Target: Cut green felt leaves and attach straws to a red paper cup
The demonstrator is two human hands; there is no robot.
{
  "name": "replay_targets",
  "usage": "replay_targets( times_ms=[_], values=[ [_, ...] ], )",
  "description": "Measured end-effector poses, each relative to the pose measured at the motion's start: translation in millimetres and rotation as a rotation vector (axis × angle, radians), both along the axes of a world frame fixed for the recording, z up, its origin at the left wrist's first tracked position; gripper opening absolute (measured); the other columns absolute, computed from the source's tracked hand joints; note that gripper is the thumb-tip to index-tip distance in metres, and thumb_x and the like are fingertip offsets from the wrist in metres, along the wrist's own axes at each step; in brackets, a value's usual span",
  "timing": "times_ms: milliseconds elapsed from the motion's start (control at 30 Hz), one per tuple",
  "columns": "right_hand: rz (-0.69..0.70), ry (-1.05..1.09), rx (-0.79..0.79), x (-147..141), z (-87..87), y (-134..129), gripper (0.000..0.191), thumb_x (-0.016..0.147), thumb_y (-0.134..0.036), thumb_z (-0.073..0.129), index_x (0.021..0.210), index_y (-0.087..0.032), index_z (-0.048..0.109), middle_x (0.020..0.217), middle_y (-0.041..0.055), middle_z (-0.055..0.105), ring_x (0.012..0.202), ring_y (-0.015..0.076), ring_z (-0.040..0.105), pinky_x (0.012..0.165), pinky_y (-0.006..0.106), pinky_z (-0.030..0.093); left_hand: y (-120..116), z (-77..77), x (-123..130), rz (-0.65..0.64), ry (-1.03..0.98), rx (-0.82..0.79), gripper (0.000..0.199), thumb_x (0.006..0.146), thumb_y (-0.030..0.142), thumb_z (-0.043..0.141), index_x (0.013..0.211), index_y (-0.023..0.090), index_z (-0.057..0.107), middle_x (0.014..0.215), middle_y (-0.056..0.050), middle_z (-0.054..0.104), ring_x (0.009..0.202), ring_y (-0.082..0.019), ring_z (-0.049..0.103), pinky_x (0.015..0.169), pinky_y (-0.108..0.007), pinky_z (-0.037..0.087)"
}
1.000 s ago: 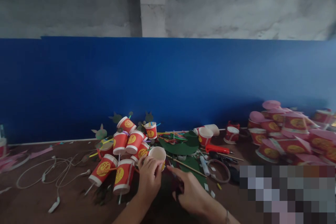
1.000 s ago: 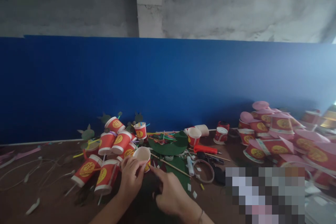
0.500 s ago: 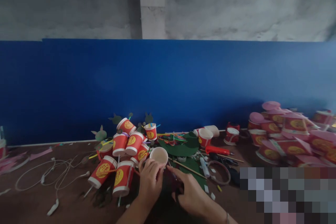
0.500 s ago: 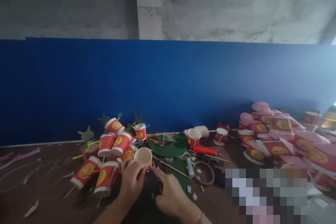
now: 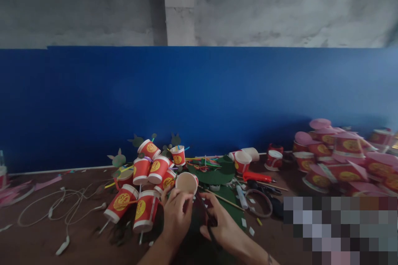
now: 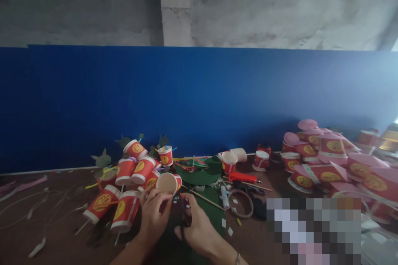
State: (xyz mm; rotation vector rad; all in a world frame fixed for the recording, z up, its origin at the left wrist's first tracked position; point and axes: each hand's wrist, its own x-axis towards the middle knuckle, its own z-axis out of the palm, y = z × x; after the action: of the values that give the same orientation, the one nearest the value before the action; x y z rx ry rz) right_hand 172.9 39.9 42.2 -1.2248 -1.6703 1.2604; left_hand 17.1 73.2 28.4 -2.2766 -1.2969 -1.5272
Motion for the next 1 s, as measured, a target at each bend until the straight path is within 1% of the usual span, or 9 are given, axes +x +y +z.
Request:
replay_targets(
  times_ms=[133, 267, 433, 500, 600, 667, 733, 867, 1000],
  values=[
    [0.185, 0.567, -0.379, 4, 8.6, 1, 0.052, 0.065, -0.034, 0.057, 0.113, -0.019, 0.043, 0.055, -0.0095, 0.037, 0.041, 0.0042, 0.027, 0.04, 0.018, 0.017, -2, 0.1, 0, 0.0, 0.047, 0.043, 0.015, 0.08, 0.013, 0.049, 0.08, 0.024, 0.059, 0.078, 0.0, 0.07, 0.077, -0.02, 0.059, 0.092, -0.043, 0.025],
    [0.277, 0.752, -0.557, 12, 16.6, 1, 0.043, 0.067, -0.035, 0.055, 0.106, -0.017, 0.049, 0.055, -0.009, 0.035, 0.039, 0.0029, 0.023, 0.04, 0.018, 0.013, -1, 0.3, 0, 0.024, 0.035, 0.035, 0.015, 0.08, 0.015, 0.049, 0.078, 0.024, 0.06, 0.076, 0.0, 0.069, 0.076, -0.02, 0.059, 0.091, -0.043, 0.027],
    [0.211, 0.578, -0.314, 17, 21.5, 4, 0.044, 0.067, -0.025, 0.06, 0.109, -0.015, 0.049, 0.046, -0.0105, 0.034, 0.04, 0.0048, 0.022, 0.04, 0.018, 0.013, 7, -3.9, -3, 0.13, -0.107, 0.025, 0.011, 0.081, 0.018, 0.05, 0.076, 0.022, 0.059, 0.07, -0.002, 0.065, 0.071, -0.021, 0.058, 0.082, -0.042, 0.034],
    [0.082, 0.52, -0.181, 20, 22.4, 9, 0.048, 0.069, -0.03, 0.062, 0.113, -0.014, 0.048, 0.047, -0.0092, 0.039, 0.041, 0.0058, 0.027, 0.04, 0.019, 0.016, 8, -6.0, -2, 0.144, -0.175, 0.022, 0.009, 0.081, 0.02, 0.05, 0.077, 0.021, 0.058, 0.072, -0.003, 0.063, 0.073, -0.021, 0.057, 0.082, -0.043, 0.036],
    [-0.232, 0.488, -0.009, 25, 19.6, 19, 0.069, 0.066, -0.036, 0.069, 0.124, -0.016, 0.039, 0.06, -0.0044, 0.054, 0.05, 0.0099, 0.044, 0.046, 0.02, 0.03, 4, -7.1, 0, 0.036, -0.246, 0.0, 0.012, 0.083, 0.018, 0.047, 0.09, 0.02, 0.057, 0.083, -0.006, 0.062, 0.083, -0.022, 0.056, 0.081, -0.041, 0.04],
    [-0.318, 0.509, 0.017, 26, 15.2, 23, 0.085, 0.061, -0.035, 0.074, 0.131, -0.019, 0.029, 0.076, 0.0003, 0.062, 0.065, 0.0148, 0.055, 0.059, 0.025, 0.041, -1, -6.4, 3, -0.093, -0.285, -0.037, 0.017, 0.085, 0.016, 0.044, 0.098, 0.019, 0.054, 0.092, -0.008, 0.061, 0.092, -0.022, 0.055, 0.081, -0.038, 0.043],
    [-0.264, 0.551, -0.047, 25, 10.2, 24, 0.093, 0.059, -0.035, 0.076, 0.134, -0.019, 0.023, 0.089, 0.0042, 0.064, 0.077, 0.0184, 0.059, 0.072, 0.03, 0.044, -5, -5.5, 5, -0.189, -0.32, -0.084, 0.019, 0.086, 0.016, 0.042, 0.102, 0.019, 0.052, 0.098, -0.009, 0.059, 0.095, -0.021, 0.055, 0.082, -0.035, 0.045],
    [-0.082, 0.56, -0.214, 18, 1.4, 23, 0.102, 0.052, -0.037, 0.08, 0.135, -0.016, 0.025, 0.09, 0.0072, 0.065, 0.078, 0.0213, 0.062, 0.073, 0.033, 0.045, -8, -7.1, 6, -0.266, -0.372, -0.168, 0.018, 0.086, 0.017, 0.041, 0.099, 0.02, 0.053, 0.096, -0.008, 0.06, 0.097, -0.021, 0.056, 0.084, -0.034, 0.046],
    [-0.107, 0.547, -0.103, 14, -6.8, 26, 0.103, 0.051, -0.033, 0.08, 0.136, -0.016, 0.023, 0.096, 0.0079, 0.063, 0.087, 0.0227, 0.06, 0.08, 0.036, 0.045, -6, -11.8, 11, -0.292, -0.458, -0.27, 0.027, 0.085, 0.022, 0.044, 0.112, 0.019, 0.049, 0.116, -0.012, 0.054, 0.114, -0.024, 0.047, 0.096, -0.04, 0.037]
  ],
)
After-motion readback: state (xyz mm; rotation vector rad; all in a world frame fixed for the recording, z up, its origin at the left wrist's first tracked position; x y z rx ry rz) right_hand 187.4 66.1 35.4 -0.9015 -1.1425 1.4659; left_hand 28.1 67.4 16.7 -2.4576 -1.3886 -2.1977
